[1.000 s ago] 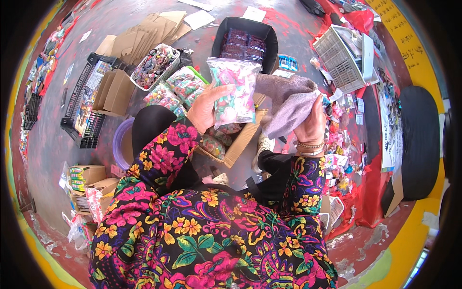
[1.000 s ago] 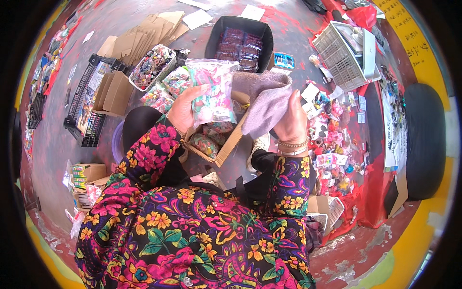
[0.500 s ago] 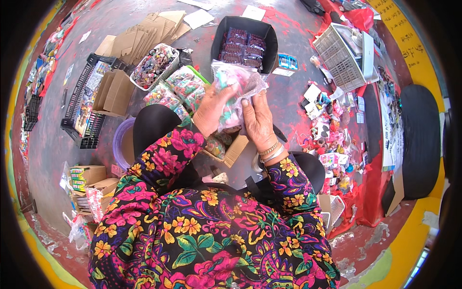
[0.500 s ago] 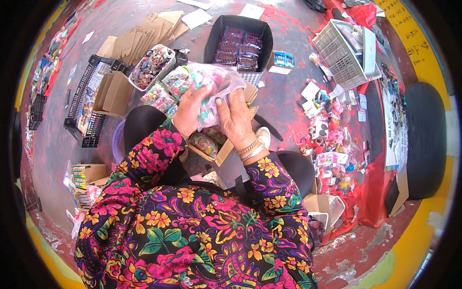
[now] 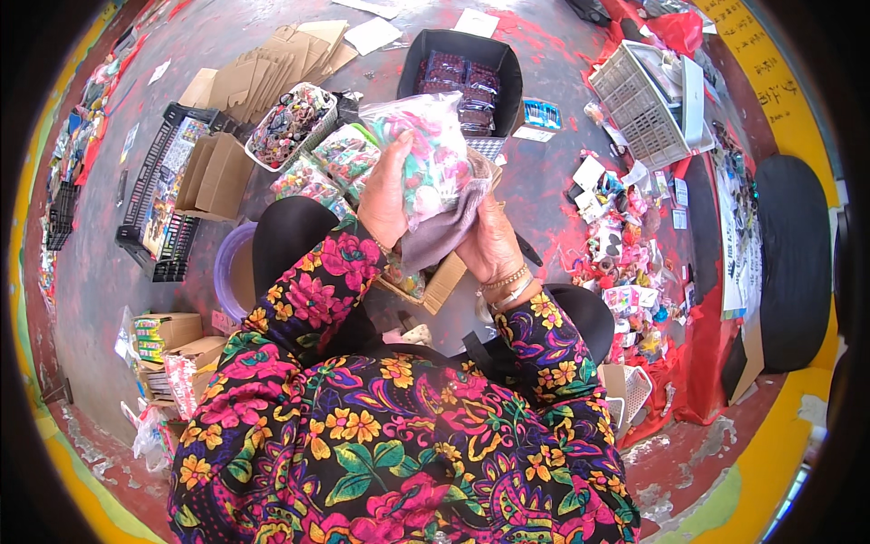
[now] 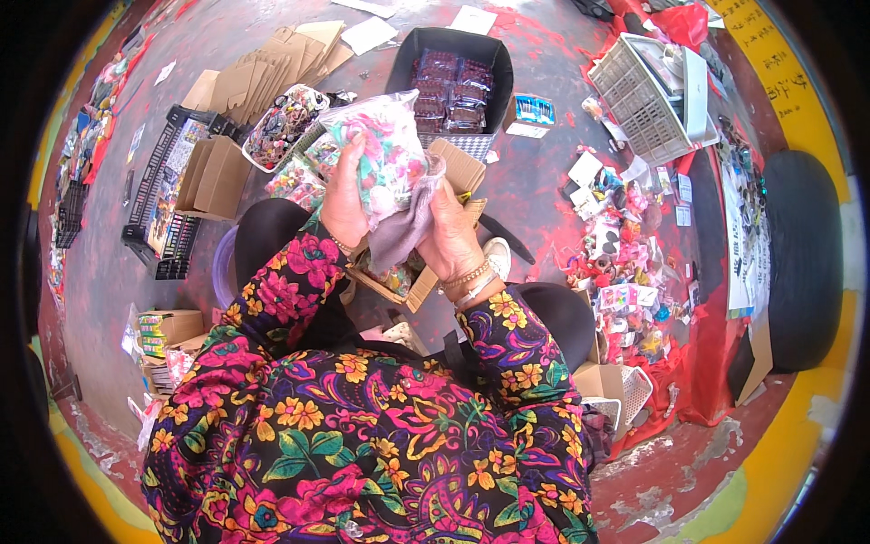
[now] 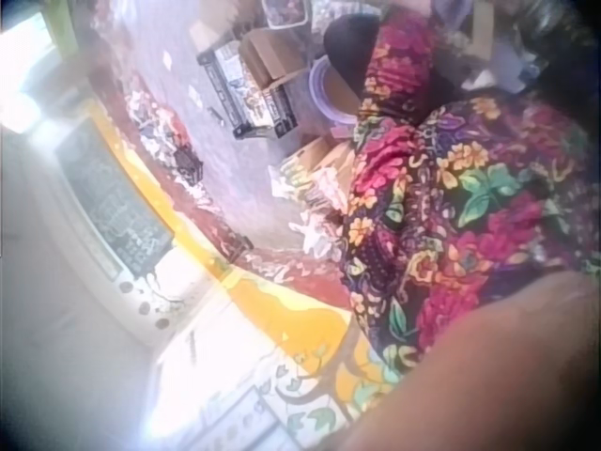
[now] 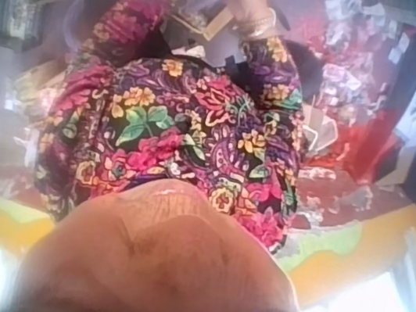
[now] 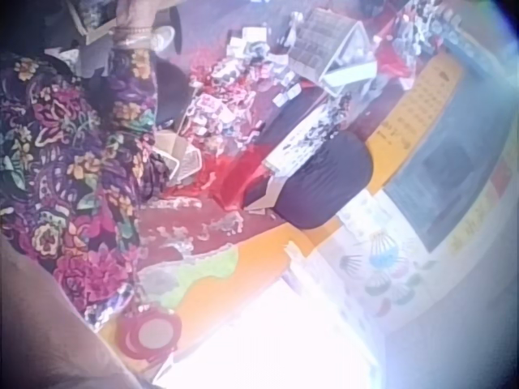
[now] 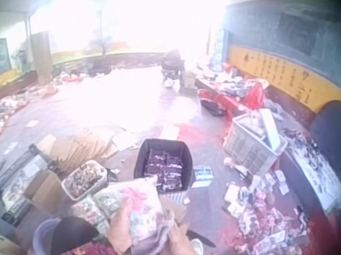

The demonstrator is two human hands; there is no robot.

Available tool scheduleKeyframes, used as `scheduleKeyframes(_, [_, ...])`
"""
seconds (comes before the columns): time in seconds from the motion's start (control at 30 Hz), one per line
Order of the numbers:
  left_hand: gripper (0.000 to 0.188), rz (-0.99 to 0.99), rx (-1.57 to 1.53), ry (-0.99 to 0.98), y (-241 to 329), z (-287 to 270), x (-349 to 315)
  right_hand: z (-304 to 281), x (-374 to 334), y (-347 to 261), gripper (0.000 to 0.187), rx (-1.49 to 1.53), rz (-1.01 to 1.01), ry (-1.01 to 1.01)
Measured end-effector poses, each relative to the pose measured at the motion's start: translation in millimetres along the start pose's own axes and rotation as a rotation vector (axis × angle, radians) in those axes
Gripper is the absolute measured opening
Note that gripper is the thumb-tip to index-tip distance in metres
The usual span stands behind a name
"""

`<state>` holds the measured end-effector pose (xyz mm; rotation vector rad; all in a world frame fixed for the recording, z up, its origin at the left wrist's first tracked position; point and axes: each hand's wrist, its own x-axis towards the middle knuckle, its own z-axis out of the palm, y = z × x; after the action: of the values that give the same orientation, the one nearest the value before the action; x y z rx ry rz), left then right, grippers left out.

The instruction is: The person sits on the floor and repeatedly picks up small plastic-wrapped items from a green basket, wipes them with a cloth, and places them into a cardboard box. The person handles the items one at a time, wiping different sides before stacking them in the box.

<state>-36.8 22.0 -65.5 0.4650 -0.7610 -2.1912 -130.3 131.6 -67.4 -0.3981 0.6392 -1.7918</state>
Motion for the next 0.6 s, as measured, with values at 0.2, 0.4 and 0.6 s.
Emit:
scheduleKeyframes(0.2, [0.036, 0.077, 0.186, -0.129, -15, -2, 8, -22, 8, -12, 0.031, -0.205, -0.257, 0.157])
scheduleKeyframes(0.4, [0.043, -0.103, -0.091, -0.244, -5, 9, 5, -17, 7, -10, 0.028, -1.332, -0.716, 0.198])
scheduleKeyframes(0.6, [0.03, -0.094, -0.248, -0.11, 1, 1, -2, 2, -1, -9, 0.029, -1.817, -1.028, -0.119])
